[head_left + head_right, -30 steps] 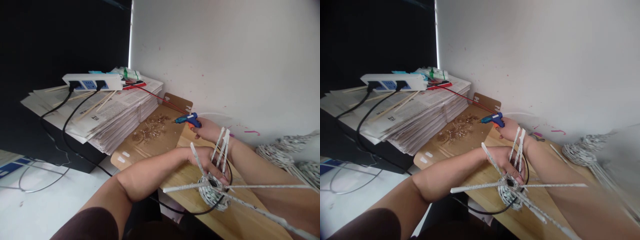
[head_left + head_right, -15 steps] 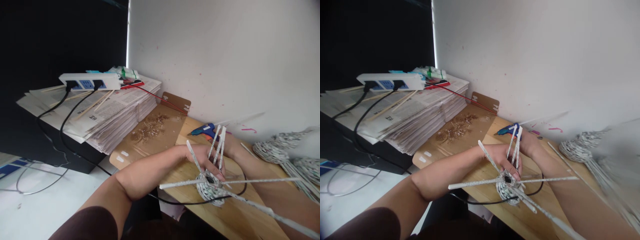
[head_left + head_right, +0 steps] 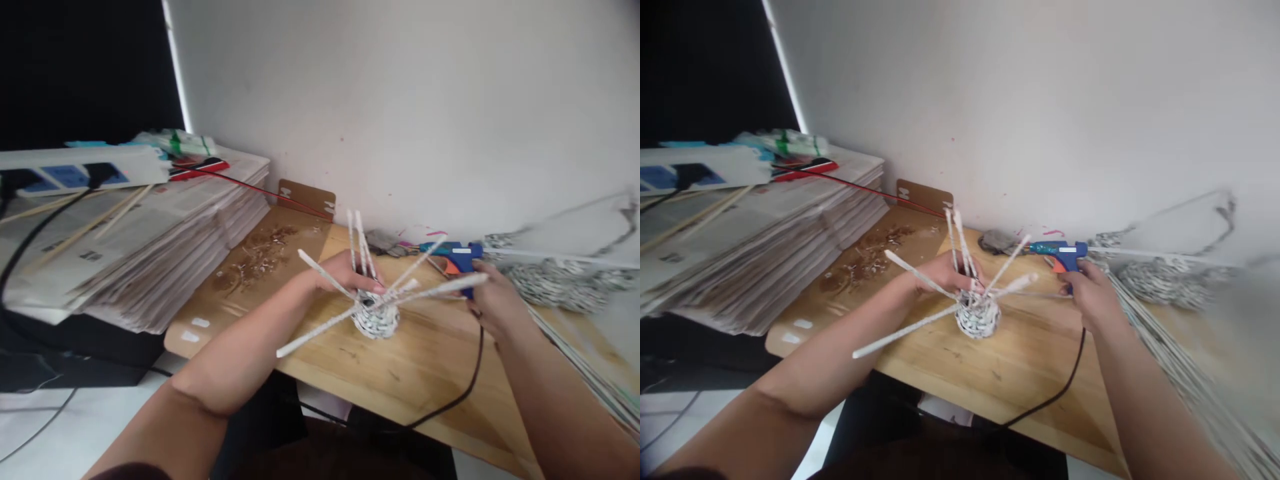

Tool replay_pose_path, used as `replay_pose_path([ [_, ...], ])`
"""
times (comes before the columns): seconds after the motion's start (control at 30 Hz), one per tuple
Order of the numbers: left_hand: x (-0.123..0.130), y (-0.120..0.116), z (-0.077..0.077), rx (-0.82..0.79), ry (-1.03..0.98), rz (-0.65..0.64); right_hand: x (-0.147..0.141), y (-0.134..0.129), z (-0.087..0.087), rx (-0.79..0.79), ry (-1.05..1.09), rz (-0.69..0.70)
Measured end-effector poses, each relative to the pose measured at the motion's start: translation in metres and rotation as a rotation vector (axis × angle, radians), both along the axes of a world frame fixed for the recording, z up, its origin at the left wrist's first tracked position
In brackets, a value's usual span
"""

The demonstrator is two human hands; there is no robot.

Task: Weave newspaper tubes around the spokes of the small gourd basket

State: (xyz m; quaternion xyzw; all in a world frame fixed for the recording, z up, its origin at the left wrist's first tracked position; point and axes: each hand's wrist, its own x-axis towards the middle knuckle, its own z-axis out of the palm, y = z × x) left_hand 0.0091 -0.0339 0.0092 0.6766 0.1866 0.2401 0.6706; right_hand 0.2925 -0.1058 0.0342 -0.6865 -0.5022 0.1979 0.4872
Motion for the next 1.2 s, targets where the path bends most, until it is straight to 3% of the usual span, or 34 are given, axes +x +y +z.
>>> replay_pose_path([
  [0.07, -0.004, 0.005, 0.001, 0.002, 0.004, 0.083, -0.008, -0.012, 0.003, -0.068, 0.293, -0.040],
  [0.23, -0.013, 0.007, 0.001, -0.085, -0.035, 0.109, -0.036, -0.027, 0.021, 0.305, 0.463, 0.049],
  [0.27, -0.014, 0.007, 0.001, -0.107, -0.034, 0.110, -0.040, -0.028, 0.024, 0.318, 0.513, 0.086],
  [0.37, -0.015, 0.006, 0.000, -0.128, 0.004, 0.130, -0.048, -0.028, 0.022, 0.126, 0.688, 0.246],
  [0.47, -0.013, 0.010, -0.003, -0.108, 0.047, 0.156, -0.050, -0.029, 0.003, 0.020, 0.749, 0.298],
  [0.57, -0.013, 0.015, -0.008, -0.110, 0.045, 0.215, -0.051, -0.032, -0.019, 0.044, 0.671, 0.313],
  [0.67, -0.012, 0.018, -0.013, -0.133, 0.003, 0.297, -0.051, -0.038, -0.030, 0.084, 0.541, 0.371],
  [0.8, -0.012, 0.019, -0.014, -0.129, -0.025, 0.392, -0.053, -0.049, -0.025, 0.096, 0.290, 0.414],
  [0.97, -0.010, 0.015, -0.005, -0.078, -0.046, 0.453, -0.055, -0.058, -0.022, 0.171, -0.156, 0.332],
  [1.2, -0.006, 0.009, 0.001, -0.028, 0.026, 0.477, -0.060, -0.059, -0.021, 0.213, -0.366, 0.325],
])
